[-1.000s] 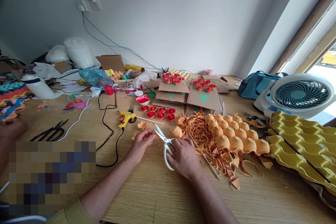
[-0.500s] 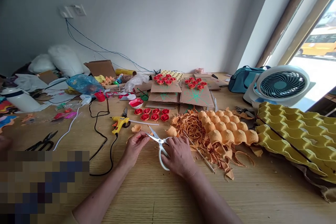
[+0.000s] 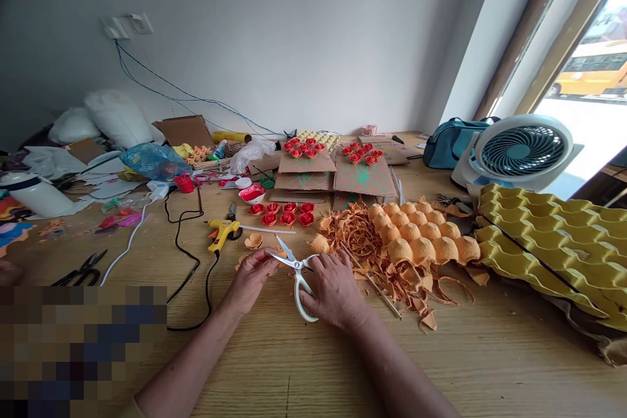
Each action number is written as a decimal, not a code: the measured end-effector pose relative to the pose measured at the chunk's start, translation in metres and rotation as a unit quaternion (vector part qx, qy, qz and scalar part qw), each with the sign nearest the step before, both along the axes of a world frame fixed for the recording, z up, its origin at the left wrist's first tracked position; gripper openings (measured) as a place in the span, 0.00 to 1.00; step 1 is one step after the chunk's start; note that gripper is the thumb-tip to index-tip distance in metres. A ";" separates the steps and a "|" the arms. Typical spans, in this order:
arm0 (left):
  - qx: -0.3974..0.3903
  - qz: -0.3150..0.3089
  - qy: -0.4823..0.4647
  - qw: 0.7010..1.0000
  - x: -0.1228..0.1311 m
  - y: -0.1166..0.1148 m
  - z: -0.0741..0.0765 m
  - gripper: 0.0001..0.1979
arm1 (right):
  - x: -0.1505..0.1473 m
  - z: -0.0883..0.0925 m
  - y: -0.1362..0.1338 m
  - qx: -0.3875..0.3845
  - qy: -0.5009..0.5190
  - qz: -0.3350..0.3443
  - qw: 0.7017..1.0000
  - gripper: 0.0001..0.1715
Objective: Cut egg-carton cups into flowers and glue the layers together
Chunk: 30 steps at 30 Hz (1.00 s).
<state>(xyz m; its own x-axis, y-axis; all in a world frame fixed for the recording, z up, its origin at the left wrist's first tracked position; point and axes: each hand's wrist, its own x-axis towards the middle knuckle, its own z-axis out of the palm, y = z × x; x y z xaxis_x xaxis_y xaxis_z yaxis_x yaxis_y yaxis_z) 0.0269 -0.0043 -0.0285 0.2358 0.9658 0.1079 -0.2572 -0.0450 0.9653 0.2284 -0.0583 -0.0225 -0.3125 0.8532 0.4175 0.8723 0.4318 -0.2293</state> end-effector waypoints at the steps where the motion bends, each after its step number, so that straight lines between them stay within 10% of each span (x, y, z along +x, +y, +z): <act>1: 0.005 -0.001 0.002 1.000 0.000 0.000 0.001 0.14 | 0.000 0.000 0.000 0.002 -0.002 -0.001 1.000 0.15; 30: -0.082 -0.055 -0.089 0.991 0.006 -0.010 0.009 0.13 | -0.001 0.006 -0.003 0.015 0.041 0.049 0.998 0.11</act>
<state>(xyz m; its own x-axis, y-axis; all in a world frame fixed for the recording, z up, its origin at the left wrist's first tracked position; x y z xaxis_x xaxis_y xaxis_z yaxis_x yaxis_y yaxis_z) 0.0324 -0.0146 -0.0195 0.3312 0.9436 -0.0002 -0.4181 0.1469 0.8964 0.2276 -0.0617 -0.0167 -0.3577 0.8068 0.4702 0.8042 0.5221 -0.2841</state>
